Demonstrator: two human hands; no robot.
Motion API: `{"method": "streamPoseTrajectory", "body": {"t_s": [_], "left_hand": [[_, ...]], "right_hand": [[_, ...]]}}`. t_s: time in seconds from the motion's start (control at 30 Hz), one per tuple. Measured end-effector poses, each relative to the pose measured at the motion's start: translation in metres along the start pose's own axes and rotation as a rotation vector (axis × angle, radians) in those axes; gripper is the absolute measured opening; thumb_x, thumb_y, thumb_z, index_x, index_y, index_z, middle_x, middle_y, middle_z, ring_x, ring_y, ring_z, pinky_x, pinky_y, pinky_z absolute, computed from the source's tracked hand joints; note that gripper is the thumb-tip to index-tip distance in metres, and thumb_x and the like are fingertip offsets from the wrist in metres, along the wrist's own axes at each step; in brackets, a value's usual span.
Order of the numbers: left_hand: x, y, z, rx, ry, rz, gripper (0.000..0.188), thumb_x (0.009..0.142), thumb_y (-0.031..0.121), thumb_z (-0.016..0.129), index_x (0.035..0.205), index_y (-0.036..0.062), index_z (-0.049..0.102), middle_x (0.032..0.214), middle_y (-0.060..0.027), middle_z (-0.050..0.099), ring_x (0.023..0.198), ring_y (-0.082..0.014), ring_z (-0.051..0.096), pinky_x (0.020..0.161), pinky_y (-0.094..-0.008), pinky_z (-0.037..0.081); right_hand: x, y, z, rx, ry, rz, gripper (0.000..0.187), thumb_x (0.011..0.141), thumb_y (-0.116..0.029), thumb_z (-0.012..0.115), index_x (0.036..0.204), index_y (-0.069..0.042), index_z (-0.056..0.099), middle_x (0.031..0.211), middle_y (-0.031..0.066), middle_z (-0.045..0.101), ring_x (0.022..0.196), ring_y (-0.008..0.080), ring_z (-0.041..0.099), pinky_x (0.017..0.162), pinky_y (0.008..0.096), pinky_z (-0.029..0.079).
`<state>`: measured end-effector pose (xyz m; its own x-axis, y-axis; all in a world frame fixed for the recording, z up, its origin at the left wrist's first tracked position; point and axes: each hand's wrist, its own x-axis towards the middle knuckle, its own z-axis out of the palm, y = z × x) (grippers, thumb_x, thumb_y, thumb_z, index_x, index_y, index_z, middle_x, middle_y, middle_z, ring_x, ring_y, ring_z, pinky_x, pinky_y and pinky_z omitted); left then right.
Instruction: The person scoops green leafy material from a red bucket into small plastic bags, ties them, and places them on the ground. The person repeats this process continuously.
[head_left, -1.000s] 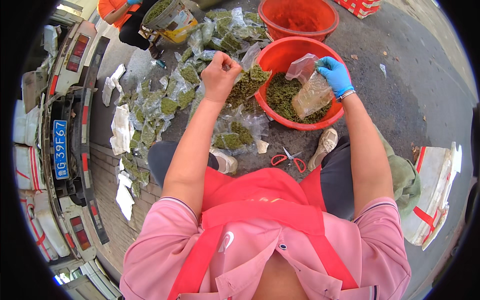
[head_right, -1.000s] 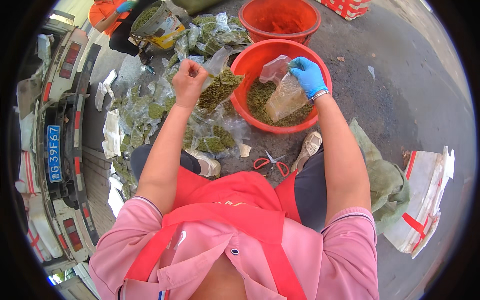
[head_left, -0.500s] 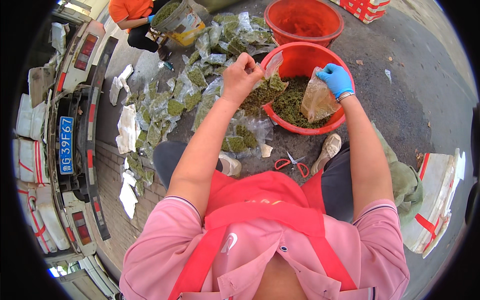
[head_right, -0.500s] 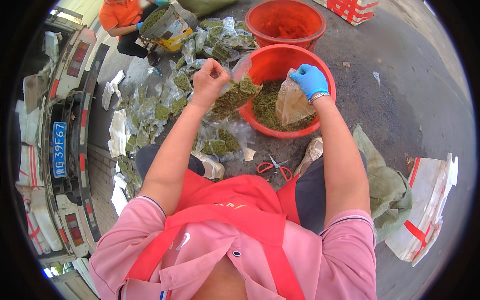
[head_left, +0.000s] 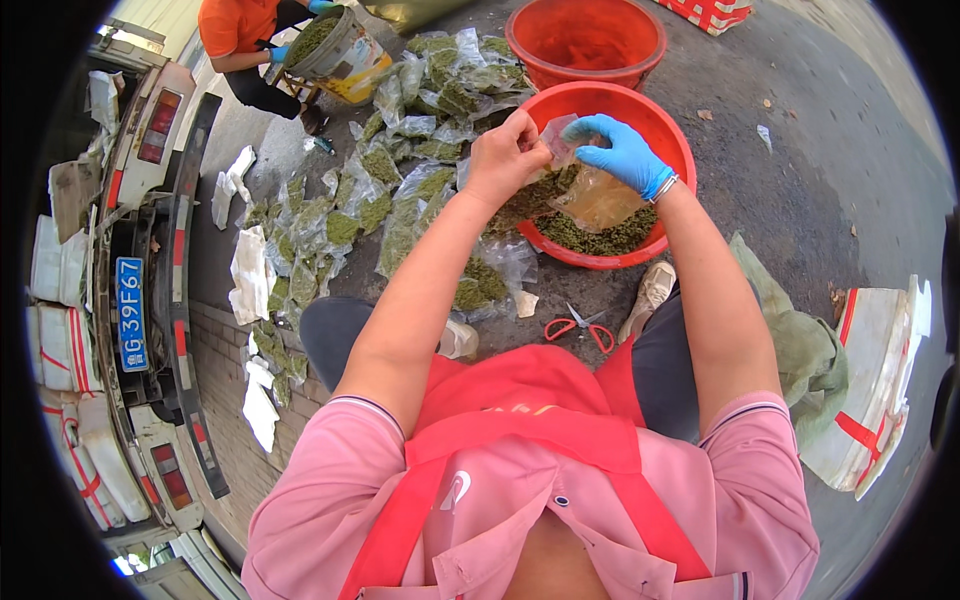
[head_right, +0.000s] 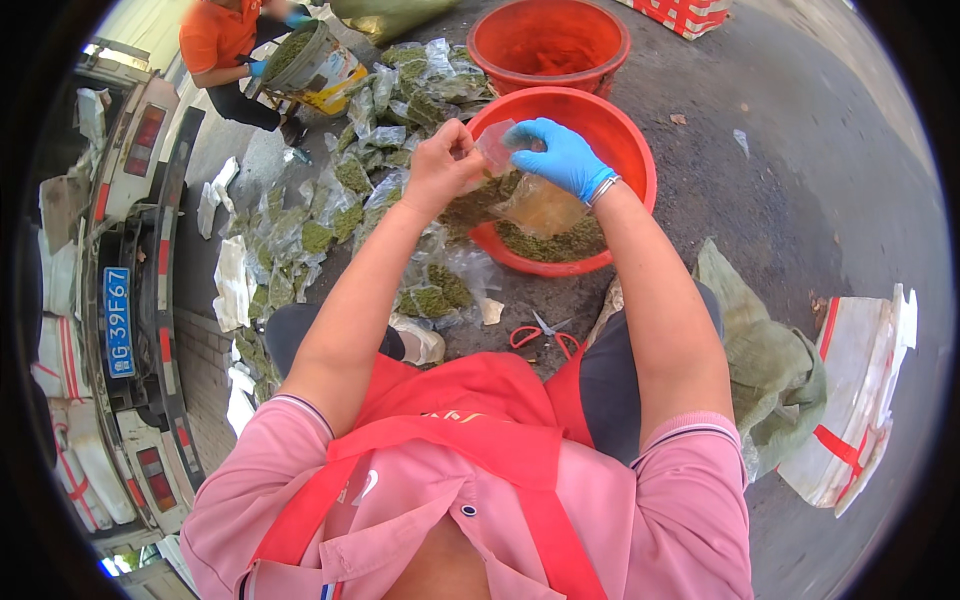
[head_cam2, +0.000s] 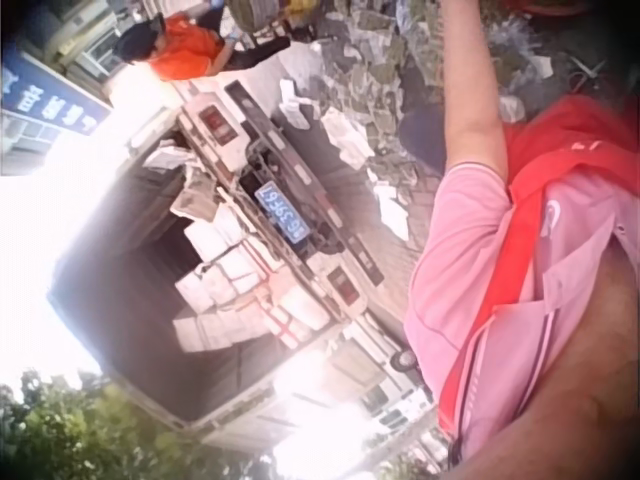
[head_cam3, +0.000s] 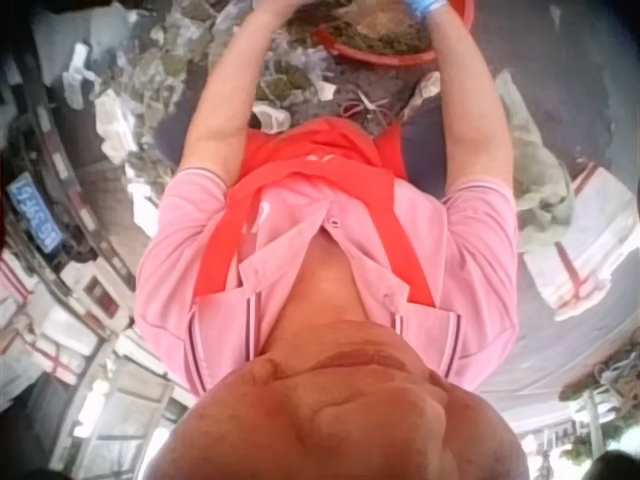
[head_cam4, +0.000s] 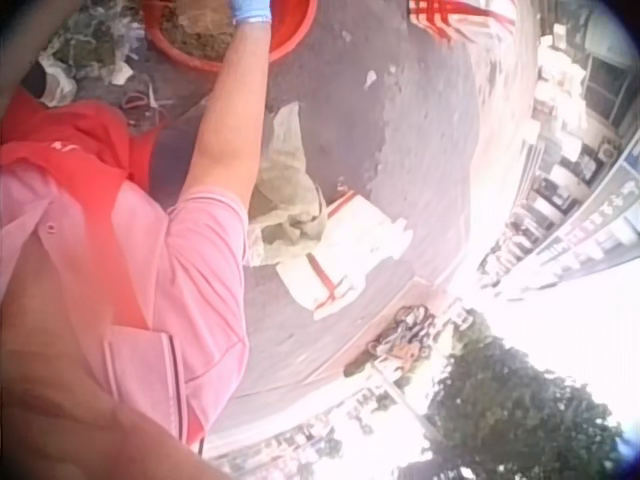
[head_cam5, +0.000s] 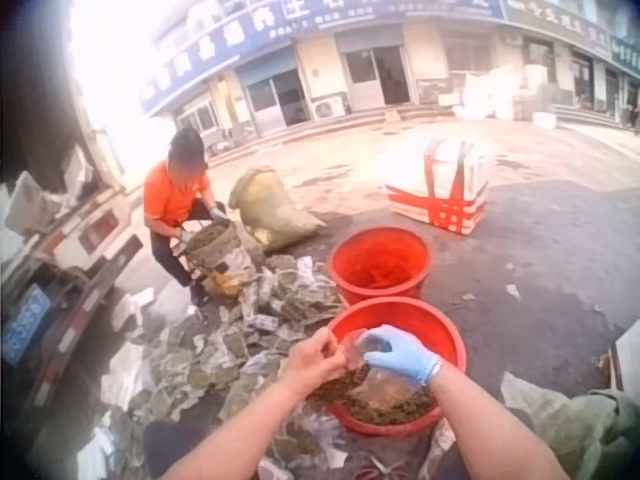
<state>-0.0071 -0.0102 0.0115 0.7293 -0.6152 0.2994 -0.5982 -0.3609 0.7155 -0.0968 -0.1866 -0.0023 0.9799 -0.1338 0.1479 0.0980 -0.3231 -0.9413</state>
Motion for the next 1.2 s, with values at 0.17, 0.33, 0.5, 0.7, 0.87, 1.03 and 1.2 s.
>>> {"method": "streamPoseTrajectory", "body": {"t_s": [0.17, 0.33, 0.5, 0.7, 0.87, 1.03, 1.2], "left_hand": [[-0.001, 0.002, 0.009, 0.043, 0.014, 0.037, 0.017, 0.069, 0.009, 0.061, 0.068, 0.0055, 0.044, 0.058, -0.0004, 0.049, 0.053, -0.0078, 0.046, 0.050, -0.0238, 0.040], [-0.001, 0.003, 0.017, 0.015, 0.052, -0.074, 0.023, 0.066, 0.017, 0.063, 0.065, 0.0063, 0.043, 0.053, -0.0074, 0.050, 0.053, -0.0253, 0.054, 0.050, -0.0344, 0.041], [-0.007, -0.012, 0.012, -0.218, 0.213, -0.202, 0.025, 0.068, 0.012, 0.061, 0.060, 0.0044, 0.038, 0.049, -0.0022, 0.037, 0.047, -0.0114, 0.037, 0.047, -0.0291, 0.035], [-0.017, -0.036, -0.018, -0.422, 0.302, -0.394, 0.025, 0.069, 0.006, 0.058, 0.057, 0.0090, 0.036, 0.055, 0.0064, 0.034, 0.052, -0.0045, 0.029, 0.046, -0.0222, 0.027], [-0.033, -0.090, -0.039, -0.491, 0.422, -0.496, 0.025, 0.071, 0.004, 0.058, 0.059, 0.0102, 0.037, 0.055, 0.0070, 0.034, 0.051, -0.0035, 0.028, 0.045, -0.0211, 0.024], [-0.025, -0.089, -0.039, -0.493, 0.346, -0.505, 0.024, 0.072, 0.006, 0.057, 0.059, 0.0111, 0.038, 0.055, 0.0064, 0.035, 0.047, -0.0039, 0.028, 0.042, -0.0208, 0.023], [-0.011, -0.066, -0.024, -0.653, 0.403, -0.516, 0.023, 0.079, 0.009, 0.055, 0.063, 0.0132, 0.039, 0.056, 0.0062, 0.037, 0.048, -0.0030, 0.032, 0.042, -0.0208, 0.029]], "right_hand": [[0.005, 0.022, 0.006, 0.052, 0.064, 0.018, 0.023, 0.075, -0.025, 0.066, 0.086, -0.004, 0.064, 0.082, 0.0064, 0.061, 0.073, 0.0154, 0.057, 0.071, 0.0287, 0.045], [0.014, 0.044, 0.012, -0.229, 0.239, 0.222, 0.030, 0.079, -0.035, 0.056, 0.077, -0.006, 0.064, 0.077, 0.0174, 0.061, 0.072, 0.0331, 0.058, 0.068, 0.0364, 0.046], [0.007, 0.080, -0.019, -0.525, 0.258, 0.482, 0.029, 0.080, -0.033, 0.053, 0.078, -0.006, 0.064, 0.084, 0.0175, 0.061, 0.080, 0.0349, 0.058, 0.072, 0.0410, 0.045], [-0.009, 0.116, -0.057, -0.740, 0.340, 0.602, 0.032, 0.080, -0.034, 0.051, 0.082, -0.005, 0.065, 0.091, 0.0179, 0.061, 0.088, 0.0350, 0.058, 0.079, 0.0425, 0.045], [-0.022, 0.144, -0.098, -0.691, 0.541, 0.726, 0.034, 0.079, -0.034, 0.050, 0.084, -0.003, 0.065, 0.092, 0.0197, 0.061, 0.088, 0.0352, 0.058, 0.079, 0.0425, 0.045], [-0.013, 0.136, -0.086, -0.373, 0.501, 0.546, 0.029, 0.075, -0.030, 0.058, 0.079, -0.003, 0.065, 0.085, 0.0191, 0.062, 0.074, 0.0286, 0.061, 0.071, 0.0365, 0.047], [0.002, 0.082, -0.039, -0.012, 0.229, 0.220, 0.009, 0.074, -0.002, 0.056, 0.080, -0.004, 0.049, 0.073, 0.0065, 0.053, 0.073, 0.0159, 0.056, 0.066, 0.0302, 0.048]]}}
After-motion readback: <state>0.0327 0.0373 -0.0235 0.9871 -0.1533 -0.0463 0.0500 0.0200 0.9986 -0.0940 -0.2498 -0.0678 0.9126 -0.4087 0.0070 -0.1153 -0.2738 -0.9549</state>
